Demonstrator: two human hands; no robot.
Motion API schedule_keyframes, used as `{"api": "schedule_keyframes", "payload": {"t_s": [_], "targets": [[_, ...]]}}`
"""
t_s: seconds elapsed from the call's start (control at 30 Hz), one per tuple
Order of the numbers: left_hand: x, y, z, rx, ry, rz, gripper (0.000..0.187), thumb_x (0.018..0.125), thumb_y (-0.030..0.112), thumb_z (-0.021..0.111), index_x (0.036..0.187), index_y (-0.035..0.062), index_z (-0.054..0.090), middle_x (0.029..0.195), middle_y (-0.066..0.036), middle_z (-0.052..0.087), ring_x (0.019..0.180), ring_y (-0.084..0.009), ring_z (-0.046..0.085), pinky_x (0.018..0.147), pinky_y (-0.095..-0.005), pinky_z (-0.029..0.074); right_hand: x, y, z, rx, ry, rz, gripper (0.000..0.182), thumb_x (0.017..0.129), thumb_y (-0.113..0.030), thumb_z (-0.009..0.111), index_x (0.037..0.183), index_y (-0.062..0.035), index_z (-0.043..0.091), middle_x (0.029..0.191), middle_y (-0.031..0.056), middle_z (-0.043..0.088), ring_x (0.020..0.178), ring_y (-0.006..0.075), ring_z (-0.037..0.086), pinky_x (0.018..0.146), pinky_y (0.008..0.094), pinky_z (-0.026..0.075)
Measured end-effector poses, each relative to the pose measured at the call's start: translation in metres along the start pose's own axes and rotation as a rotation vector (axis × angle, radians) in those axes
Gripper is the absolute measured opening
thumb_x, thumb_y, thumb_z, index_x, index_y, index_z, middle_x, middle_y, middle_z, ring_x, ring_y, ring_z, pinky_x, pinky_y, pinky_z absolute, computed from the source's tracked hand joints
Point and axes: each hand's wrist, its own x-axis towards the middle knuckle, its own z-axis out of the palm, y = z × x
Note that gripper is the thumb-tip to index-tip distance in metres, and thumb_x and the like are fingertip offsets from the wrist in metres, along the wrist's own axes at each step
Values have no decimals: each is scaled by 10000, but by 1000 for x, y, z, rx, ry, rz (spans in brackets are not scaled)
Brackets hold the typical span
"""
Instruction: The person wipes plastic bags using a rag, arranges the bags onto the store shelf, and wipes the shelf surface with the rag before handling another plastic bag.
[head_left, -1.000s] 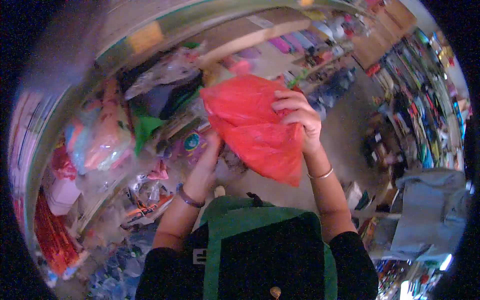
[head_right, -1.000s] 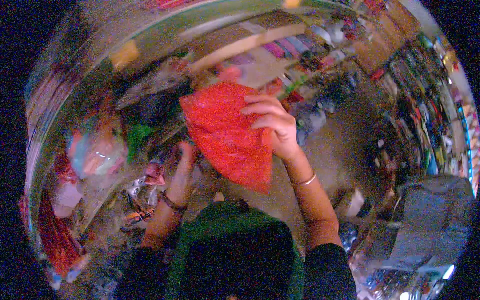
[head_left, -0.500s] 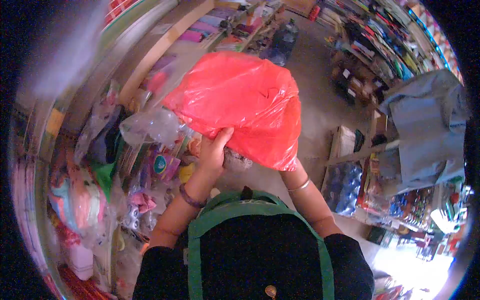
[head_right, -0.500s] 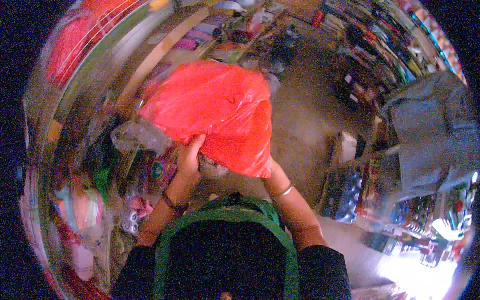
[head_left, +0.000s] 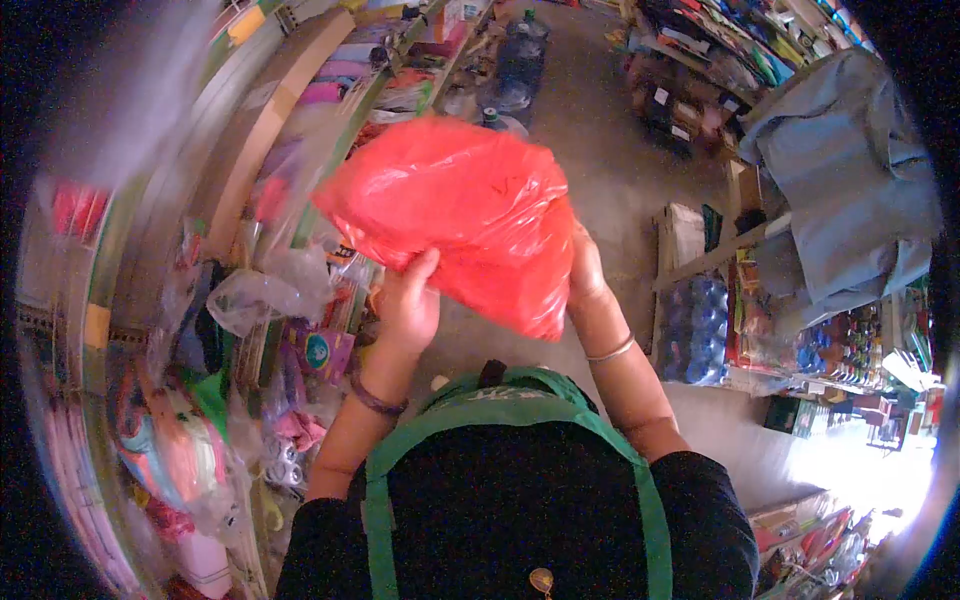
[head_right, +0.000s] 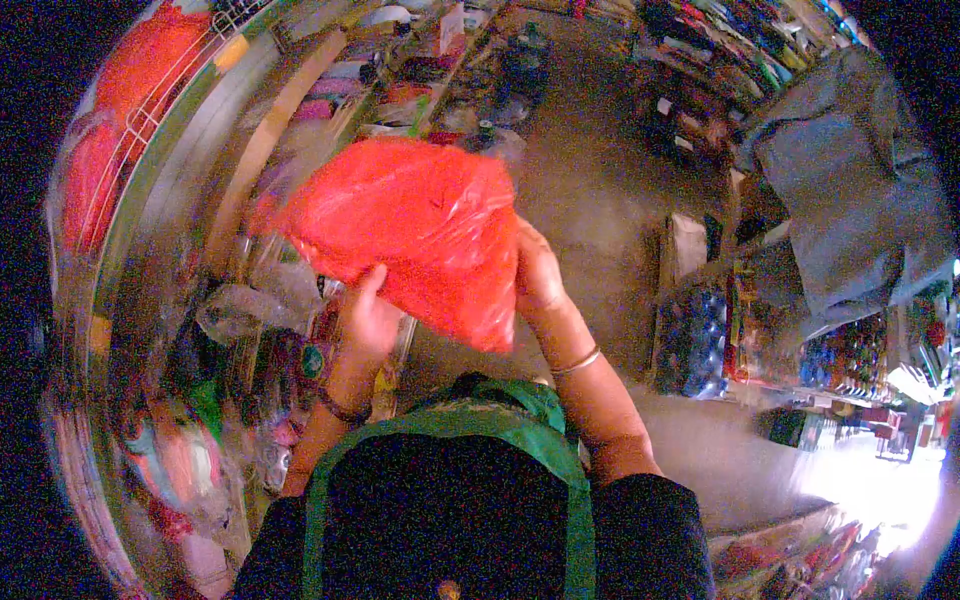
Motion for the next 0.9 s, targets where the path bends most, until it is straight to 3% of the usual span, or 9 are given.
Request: {"api": "schedule_keyframes", "payload": {"t_s": [0.13,0.27,0.37,0.5,0.53,0.63,0.7,0.87,0.9], "targets": [[5,14,-8,-304,-59,-362,372,796,119,473,1162,55,456,1157,-59,513,1054,-217,500,926,-378,384,5,-5,-47,317,105,-83,381,824,-164,406,1165,1,444,1133,142,520,1065,287,485,944,398,373],[4,13,9,-100,-36,-301,419,765,111,466,1178,49,430,1160,-85,510,1071,-235,491,930,-387,386,-14,-39,-55,269,323,-233,378,831,-174,442,1168,-2,453,1132,141,526,1066,294,486,952,415,363],[10,9,11,-73,-78,-321,440,759,103,465,1192,45,412,1151,-94,513,1070,-239,489,932,-388,385,-36,-80,-30,201,176,-407,388,826,-196,485,1168,-19,451,1133,134,523,1032,294,507,937,416,374],[14,2,21,-105,-159,-401,469,757,100,467,1214,41,383,1154,-90,504,1067,-237,488,930,-387,388,-54,-87,16,-549,58,-637,456,724,-135,604,1143,-27,460,1113,111,522,1021,267,503,912,373,381],[14,1,27,-142,-195,-434,476,759,104,477,1220,39,375,1154,-87,501,1065,-235,488,927,-385,390,-53,-82,22,-1036,120,-717,520,647,-61,644,1135,-40,466,1072,101,531,1011,244,499,891,346,385],[7,-7,29,-171,-356,-400,502,765,122,528,1231,41,359,1151,-76,493,1052,-222,493,908,-368,409,-48,-48,31,-1382,-153,-827,463,565,32,594,1017,-57,552,998,154,533,980,318,510,871,379,415],[-4,-4,45,-42,-364,-312,541,756,139,611,1228,51,362,1132,-61,489,1012,-203,507,858,-336,444,-53,-33,39,-1348,-248,-779,409,598,45,571,997,-44,557,957,154,540,952,319,523,842,377,436],[8,-14,36,30,-145,-404,426,765,50,557,1167,33,418,1053,-68,528,948,-200,533,815,-327,457,-61,-31,31,-1327,-308,-665,330,666,74,521,974,-35,566,950,119,565,910,251,561,778,341,455],[8,-13,40,72,-142,-395,415,764,37,545,1161,30,424,1051,-70,531,946,-202,535,817,-326,456,-66,-43,29,-1224,-193,-302,306,702,37,510,997,-32,558,965,120,570,911,244,565,782,347,462]]}}
